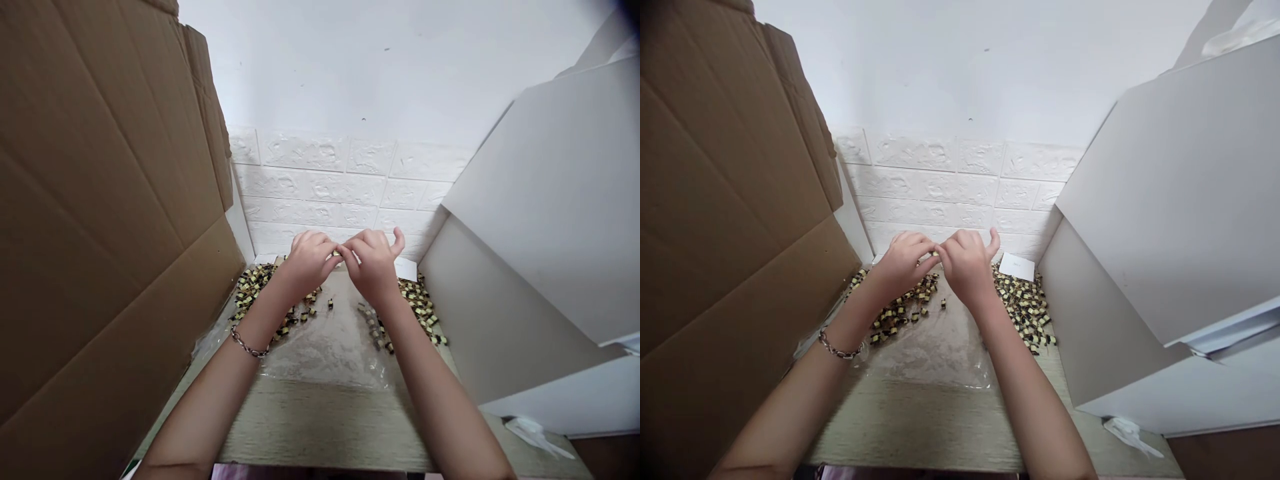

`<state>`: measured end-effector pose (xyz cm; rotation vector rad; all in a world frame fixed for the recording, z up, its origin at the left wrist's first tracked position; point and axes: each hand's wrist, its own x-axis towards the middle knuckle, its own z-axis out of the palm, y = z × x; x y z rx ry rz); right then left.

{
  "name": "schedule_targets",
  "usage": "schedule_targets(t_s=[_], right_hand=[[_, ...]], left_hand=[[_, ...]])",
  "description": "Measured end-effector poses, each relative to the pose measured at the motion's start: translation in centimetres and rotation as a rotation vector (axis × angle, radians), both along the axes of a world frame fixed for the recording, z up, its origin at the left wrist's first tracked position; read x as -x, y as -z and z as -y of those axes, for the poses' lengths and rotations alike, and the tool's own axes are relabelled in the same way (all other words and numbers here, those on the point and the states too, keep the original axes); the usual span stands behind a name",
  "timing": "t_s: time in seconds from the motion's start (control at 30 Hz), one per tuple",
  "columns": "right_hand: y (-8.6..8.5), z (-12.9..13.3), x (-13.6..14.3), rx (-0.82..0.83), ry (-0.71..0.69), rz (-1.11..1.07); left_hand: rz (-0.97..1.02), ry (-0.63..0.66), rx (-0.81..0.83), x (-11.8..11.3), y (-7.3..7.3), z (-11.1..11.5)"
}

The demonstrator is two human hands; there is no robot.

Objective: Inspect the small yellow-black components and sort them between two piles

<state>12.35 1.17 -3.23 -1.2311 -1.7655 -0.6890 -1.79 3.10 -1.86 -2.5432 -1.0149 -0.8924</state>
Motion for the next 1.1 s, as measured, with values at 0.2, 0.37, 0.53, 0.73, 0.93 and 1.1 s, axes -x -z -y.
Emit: schedule_targets(t_s=[0.2,0.37,0.53,0.73,0.93,1.1], right_hand=[[0.7,-0.2,0.7,-0.112,0.027,0.137],[0.7,-0.1,0.9,-0.198,0.020,0.110],[0.7,0.3,1.4,-0.264,0.007,0.033],[0.7,0.5,1.7,-0.390,0.007,-0.044],[0.5,0.5,1.5,-0.454,-0.010,-0.061],[0.8,0.9,1.9,-0.421,-0.067,-0.021]], left_hand=[[-0.051,-0.028,-0.034,0.7,0.3,-0.6],[-0.009,-0.057,-0.168,0.5,0.4,-0.2],[0.037,-0.065,-0.325,0.6,0.2,0.2],[0.115,-0.061,-0.481,0.4,-0.1,0.5],[0.132,-0.069,-0.513,0.3,-0.3,1.0],[0.141,-0.079,-0.457,0.5,-0.2,1.0]])
